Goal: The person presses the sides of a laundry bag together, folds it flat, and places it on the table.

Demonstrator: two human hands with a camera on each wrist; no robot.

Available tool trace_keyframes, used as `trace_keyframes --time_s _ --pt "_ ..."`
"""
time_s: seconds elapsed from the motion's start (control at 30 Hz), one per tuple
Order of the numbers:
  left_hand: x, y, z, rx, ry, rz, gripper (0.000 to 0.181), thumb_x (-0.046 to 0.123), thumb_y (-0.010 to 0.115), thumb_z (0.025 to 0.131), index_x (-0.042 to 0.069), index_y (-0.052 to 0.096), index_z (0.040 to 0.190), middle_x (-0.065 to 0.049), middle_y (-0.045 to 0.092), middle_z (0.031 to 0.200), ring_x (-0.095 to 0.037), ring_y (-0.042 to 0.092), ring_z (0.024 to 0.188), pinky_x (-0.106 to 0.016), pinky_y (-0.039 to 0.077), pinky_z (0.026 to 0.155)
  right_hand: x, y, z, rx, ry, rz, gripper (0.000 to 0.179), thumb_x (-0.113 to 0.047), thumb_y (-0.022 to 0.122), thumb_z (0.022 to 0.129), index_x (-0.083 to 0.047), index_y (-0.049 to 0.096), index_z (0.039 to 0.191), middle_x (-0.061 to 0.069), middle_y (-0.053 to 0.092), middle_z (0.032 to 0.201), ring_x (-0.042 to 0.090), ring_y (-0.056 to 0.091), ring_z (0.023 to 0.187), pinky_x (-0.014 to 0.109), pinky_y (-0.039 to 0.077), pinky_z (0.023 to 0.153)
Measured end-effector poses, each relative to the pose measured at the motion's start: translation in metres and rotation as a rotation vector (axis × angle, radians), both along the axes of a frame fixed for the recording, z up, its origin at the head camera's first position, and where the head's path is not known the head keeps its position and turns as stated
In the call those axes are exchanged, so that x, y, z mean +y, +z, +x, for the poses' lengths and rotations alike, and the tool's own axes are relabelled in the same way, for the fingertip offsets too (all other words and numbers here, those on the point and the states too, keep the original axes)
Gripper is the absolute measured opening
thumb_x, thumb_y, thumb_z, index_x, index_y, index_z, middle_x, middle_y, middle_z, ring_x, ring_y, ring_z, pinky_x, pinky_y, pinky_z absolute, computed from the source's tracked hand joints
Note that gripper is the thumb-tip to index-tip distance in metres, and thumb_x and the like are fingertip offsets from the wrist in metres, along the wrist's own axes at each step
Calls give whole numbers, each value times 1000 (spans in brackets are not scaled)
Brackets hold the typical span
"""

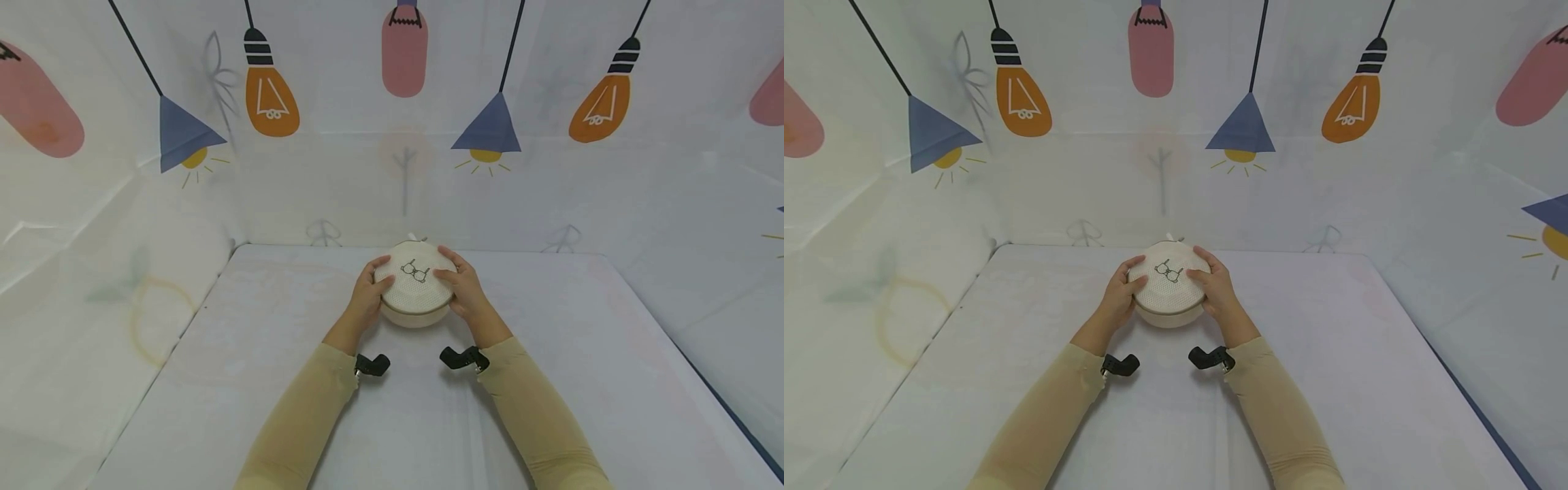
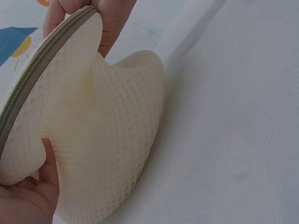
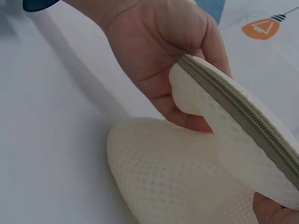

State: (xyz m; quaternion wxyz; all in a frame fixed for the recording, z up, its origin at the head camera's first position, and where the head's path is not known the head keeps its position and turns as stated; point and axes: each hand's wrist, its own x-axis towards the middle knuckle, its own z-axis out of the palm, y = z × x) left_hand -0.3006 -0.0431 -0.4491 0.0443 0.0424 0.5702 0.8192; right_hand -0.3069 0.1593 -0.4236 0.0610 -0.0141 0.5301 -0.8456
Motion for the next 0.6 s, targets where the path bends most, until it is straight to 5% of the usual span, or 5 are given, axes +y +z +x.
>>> trace_keyframes --time_s 0.23,0.6 --pt "-1 -3 0 -34 9 -61 49 3 57 100 11 45 147 -6 34 160 -24 38 143 -36 35 115 1 -3 -2 -40 -31 -10 68 17 53 93 -8 37 154 8 28 162 29 39 143 27 49 100" --pt "1 2 4 11 4 -44 53 -3 57 98 9 42 147 -5 29 161 -21 33 146 -31 30 117 1 -6 -3 -39 -19 -23 66 15 53 94 -9 38 154 8 29 161 29 40 142 28 48 102"
